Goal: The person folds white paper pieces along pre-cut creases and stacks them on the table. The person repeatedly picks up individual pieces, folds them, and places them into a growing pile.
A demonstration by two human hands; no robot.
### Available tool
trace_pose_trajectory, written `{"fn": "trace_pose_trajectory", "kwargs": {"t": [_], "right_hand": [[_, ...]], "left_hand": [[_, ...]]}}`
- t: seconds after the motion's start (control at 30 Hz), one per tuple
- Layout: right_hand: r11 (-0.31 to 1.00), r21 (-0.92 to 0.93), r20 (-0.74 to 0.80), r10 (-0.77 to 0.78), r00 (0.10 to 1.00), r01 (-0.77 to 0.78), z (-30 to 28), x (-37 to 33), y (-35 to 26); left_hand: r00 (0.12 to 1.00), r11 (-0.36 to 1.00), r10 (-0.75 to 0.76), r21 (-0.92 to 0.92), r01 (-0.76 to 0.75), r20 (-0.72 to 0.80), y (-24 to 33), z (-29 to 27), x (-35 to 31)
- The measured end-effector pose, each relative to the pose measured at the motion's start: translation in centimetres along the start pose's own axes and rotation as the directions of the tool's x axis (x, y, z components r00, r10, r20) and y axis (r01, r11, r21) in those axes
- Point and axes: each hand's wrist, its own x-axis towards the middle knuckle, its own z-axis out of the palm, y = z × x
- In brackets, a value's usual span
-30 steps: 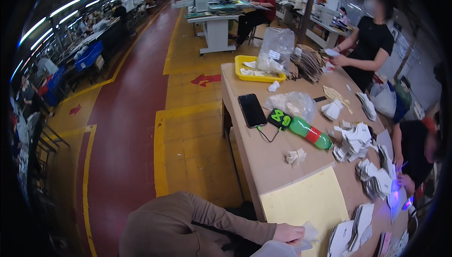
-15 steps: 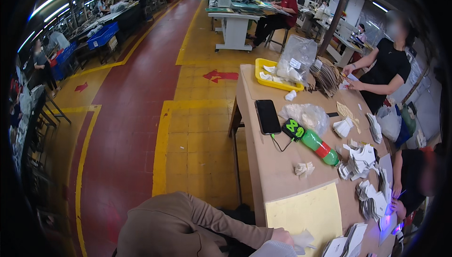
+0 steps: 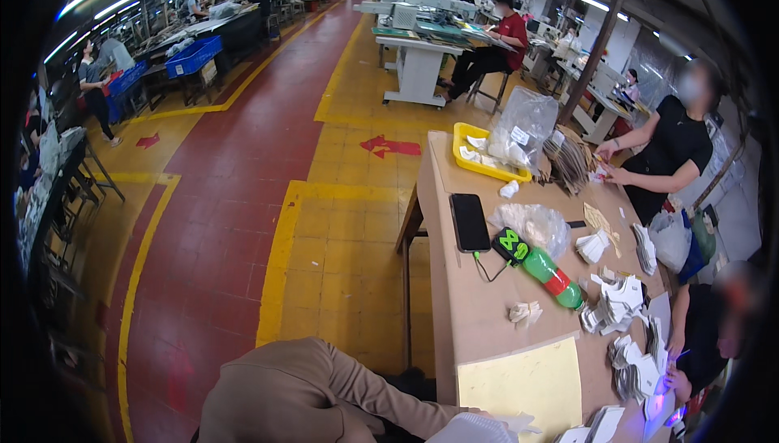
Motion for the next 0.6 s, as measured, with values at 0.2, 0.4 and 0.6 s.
{"fn": "trace_pose_trajectory", "kwargs": {"t": [0.2,0.4,0.6], "right_hand": [[0.999,0.048,-0.058,0.028,0.998,-0.025,-2.0,-3.1,-1.5],[0.955,0.254,-0.166,0.198,0.966,-0.153,-3.3,-4.9,-1.0],[0.950,0.286,-0.250,0.199,0.947,-0.124,-4.7,-6.0,-0.8]], "left_hand": [[0.998,0.988,-0.054,0.142,0.057,-0.022,2.4,-1.7,0.1],[0.991,0.986,-0.133,-0.097,0.132,-0.011,3.8,-2.4,1.3],[0.981,0.982,-0.134,-0.115,0.150,0.138,5.7,-1.8,3.2]]}}
